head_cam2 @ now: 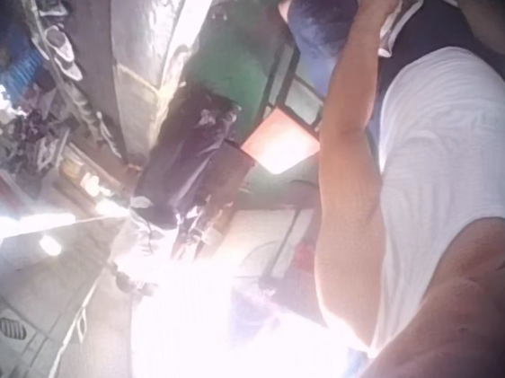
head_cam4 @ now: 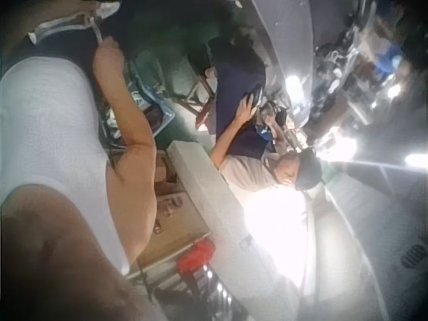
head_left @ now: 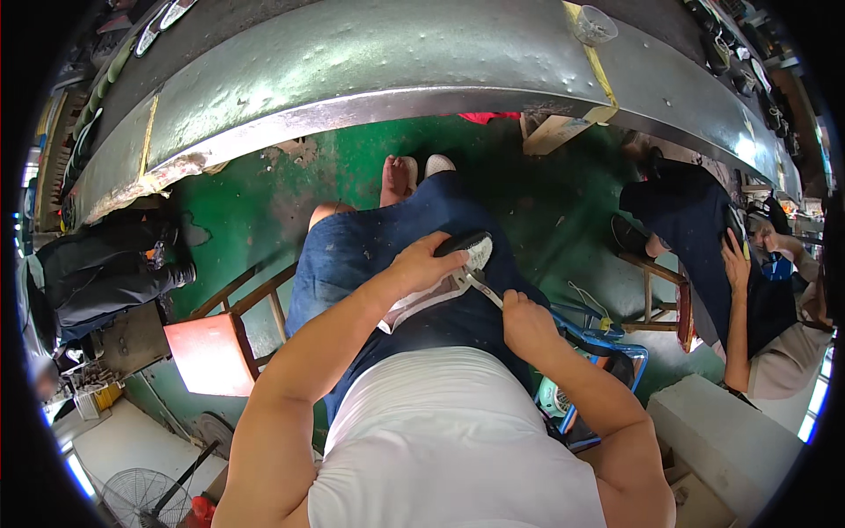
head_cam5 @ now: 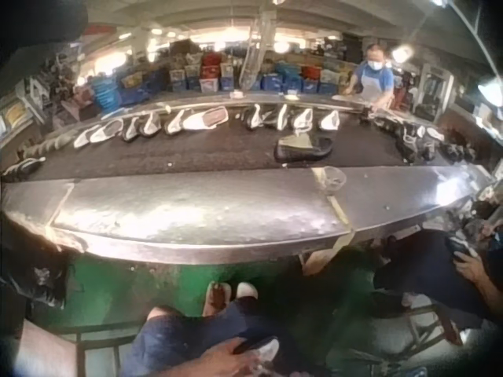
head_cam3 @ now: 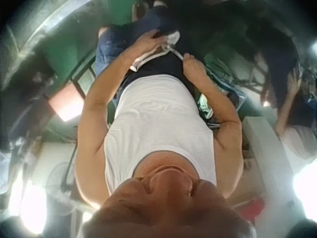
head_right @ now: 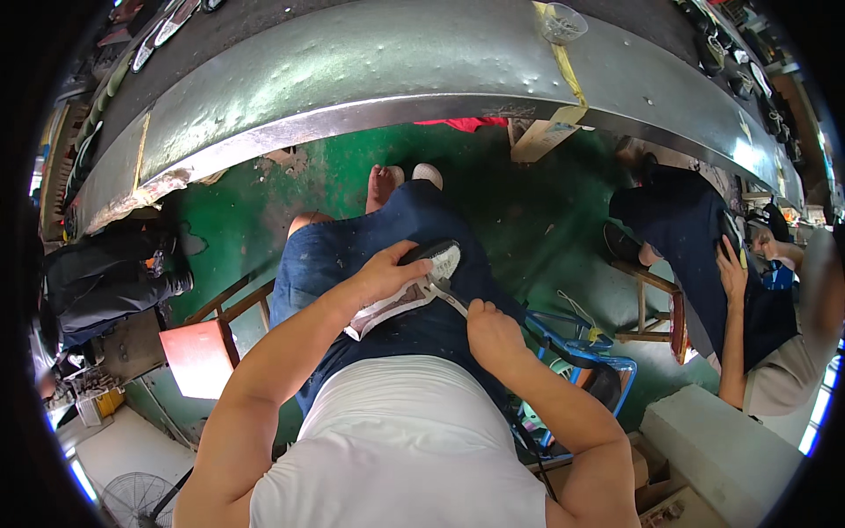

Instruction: Manually repairing or lasting shoes by pulling the upper tight over the last using pliers.

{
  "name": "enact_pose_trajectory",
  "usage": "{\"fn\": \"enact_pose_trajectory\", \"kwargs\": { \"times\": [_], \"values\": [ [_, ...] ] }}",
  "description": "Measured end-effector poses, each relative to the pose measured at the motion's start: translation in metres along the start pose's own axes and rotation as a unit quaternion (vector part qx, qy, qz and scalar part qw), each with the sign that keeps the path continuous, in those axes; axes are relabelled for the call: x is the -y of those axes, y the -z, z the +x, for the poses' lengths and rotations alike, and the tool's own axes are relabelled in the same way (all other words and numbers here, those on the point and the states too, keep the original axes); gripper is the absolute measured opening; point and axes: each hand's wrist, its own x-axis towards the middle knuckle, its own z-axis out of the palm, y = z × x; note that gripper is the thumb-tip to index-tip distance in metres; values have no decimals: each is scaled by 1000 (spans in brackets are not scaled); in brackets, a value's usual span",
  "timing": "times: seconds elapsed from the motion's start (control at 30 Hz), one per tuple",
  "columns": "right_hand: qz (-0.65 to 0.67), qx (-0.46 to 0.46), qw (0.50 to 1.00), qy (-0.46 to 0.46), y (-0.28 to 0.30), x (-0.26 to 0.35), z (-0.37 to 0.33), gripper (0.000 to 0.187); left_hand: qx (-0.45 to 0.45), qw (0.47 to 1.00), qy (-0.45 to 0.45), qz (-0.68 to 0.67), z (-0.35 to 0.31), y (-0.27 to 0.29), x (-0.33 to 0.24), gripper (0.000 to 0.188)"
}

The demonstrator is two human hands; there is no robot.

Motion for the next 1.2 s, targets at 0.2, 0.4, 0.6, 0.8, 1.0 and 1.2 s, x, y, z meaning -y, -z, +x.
{"fn": "enact_pose_trajectory", "kwargs": {
  "times": [0.2, 0.4, 0.6, 0.8, 1.0, 1.2],
  "values": [
    [356, 107, 928, -36, 57, -26, 2, 26, -26, 1000, 7, 13, -6, 2, -7, 54],
    [308, -11, 951, -34, 9, -17, 40, 41, -4, 1000, -13, 11, -7, 3, 3, 58],
    [315, -147, 933, 88, 40, 0, 33, 43, 48, 999, -14, -21, -17, 11, -15, 62],
    [189, 28, 981, 32, 65, -7, 49, 41, 77, 993, -27, -81, -6, 20, -5, 70],
    [259, -162, 948, 84, 124, -18, 52, 37, 11, 992, -81, 94, -13, 21, -11, 67],
    [52, -450, 863, 223, 218, -27, 116, 35, -92, 983, -103, -118, -74, 94, -77, 57]
  ]
}}
